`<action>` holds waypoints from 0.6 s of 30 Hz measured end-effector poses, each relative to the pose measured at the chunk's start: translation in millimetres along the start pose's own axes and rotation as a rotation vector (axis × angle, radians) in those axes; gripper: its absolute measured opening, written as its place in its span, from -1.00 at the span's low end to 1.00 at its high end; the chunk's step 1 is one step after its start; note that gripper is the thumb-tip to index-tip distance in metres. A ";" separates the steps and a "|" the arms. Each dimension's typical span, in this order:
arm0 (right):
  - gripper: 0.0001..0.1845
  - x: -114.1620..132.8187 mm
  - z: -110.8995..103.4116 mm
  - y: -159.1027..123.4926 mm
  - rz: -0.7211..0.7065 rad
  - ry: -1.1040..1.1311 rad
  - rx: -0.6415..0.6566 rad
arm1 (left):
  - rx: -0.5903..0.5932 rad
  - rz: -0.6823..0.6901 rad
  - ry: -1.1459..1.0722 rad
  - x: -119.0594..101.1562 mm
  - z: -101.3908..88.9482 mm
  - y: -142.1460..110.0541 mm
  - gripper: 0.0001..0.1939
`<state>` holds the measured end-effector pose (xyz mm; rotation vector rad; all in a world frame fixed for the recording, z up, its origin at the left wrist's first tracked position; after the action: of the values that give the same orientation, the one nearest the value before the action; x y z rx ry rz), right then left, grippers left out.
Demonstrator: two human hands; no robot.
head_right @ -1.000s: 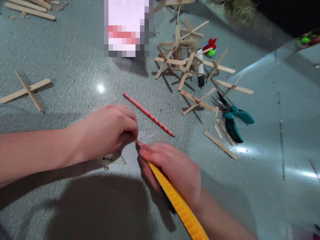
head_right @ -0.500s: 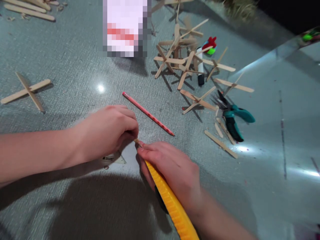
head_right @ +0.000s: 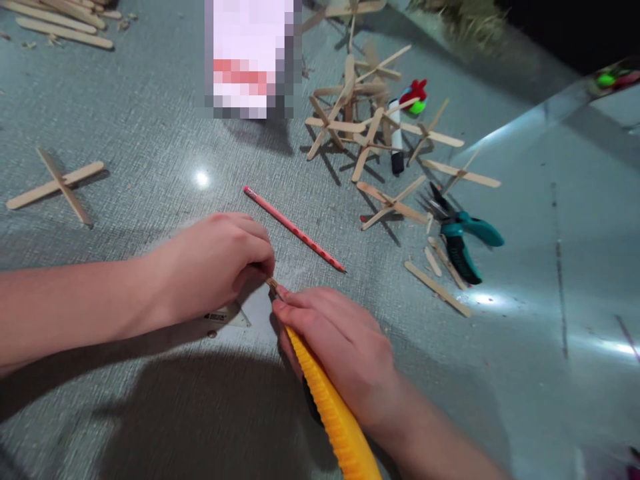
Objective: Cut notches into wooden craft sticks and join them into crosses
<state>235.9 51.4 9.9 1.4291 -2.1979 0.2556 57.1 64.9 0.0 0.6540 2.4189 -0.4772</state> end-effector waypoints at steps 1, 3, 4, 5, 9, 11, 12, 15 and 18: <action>-0.72 0.1 0.0 -0.3 -0.001 0.000 -0.001 | 0.015 -0.006 0.009 -0.1 0.0 0.4 -0.80; -0.72 0.8 -0.7 -0.2 -0.008 0.002 -0.013 | 0.036 -0.019 0.025 -0.4 -0.2 1.0 -0.80; -0.73 1.3 -1.2 -0.1 -0.013 0.002 -0.021 | 0.038 -0.022 0.023 -0.6 -0.6 1.2 -0.80; -0.74 1.4 -1.6 0.0 -0.013 -0.001 -0.024 | 0.040 -0.025 0.022 -0.8 -0.8 1.3 -0.80; -0.75 0.3 -1.5 -2.6 -0.011 -0.012 -0.004 | 0.048 -0.025 0.024 -1.1 -1.0 1.2 -0.80; -0.75 -1.4 -0.2 -5.5 -0.005 -0.009 0.000 | 0.042 -0.024 0.012 -0.5 -0.9 0.8 -0.78; -0.75 -2.6 1.0 -7.0 0.001 -0.007 0.003 | 0.038 -0.024 0.004 0.1 -0.7 0.5 -0.78; -0.73 -7.5 5.6 -11.1 0.022 0.001 -0.007 | 0.025 -0.022 -0.011 2.3 0.7 -0.1 -0.77; -0.74 -12.9 7.4 -16.4 0.031 0.027 -0.028 | 0.011 -0.006 -0.006 3.6 2.4 -0.6 -0.77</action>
<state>252.4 51.6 -4.8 1.3695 -2.1948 0.2522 55.2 64.5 -3.9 0.6496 2.4146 -0.4946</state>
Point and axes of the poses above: each hand's wrist, its own y-axis towards the middle knuckle, its own z-axis out of the palm, x = y × z, the point moved 4 cm from there along y, towards the middle knuckle, and after that the axes turned 13 degrees about x, right-handed, at the moved point
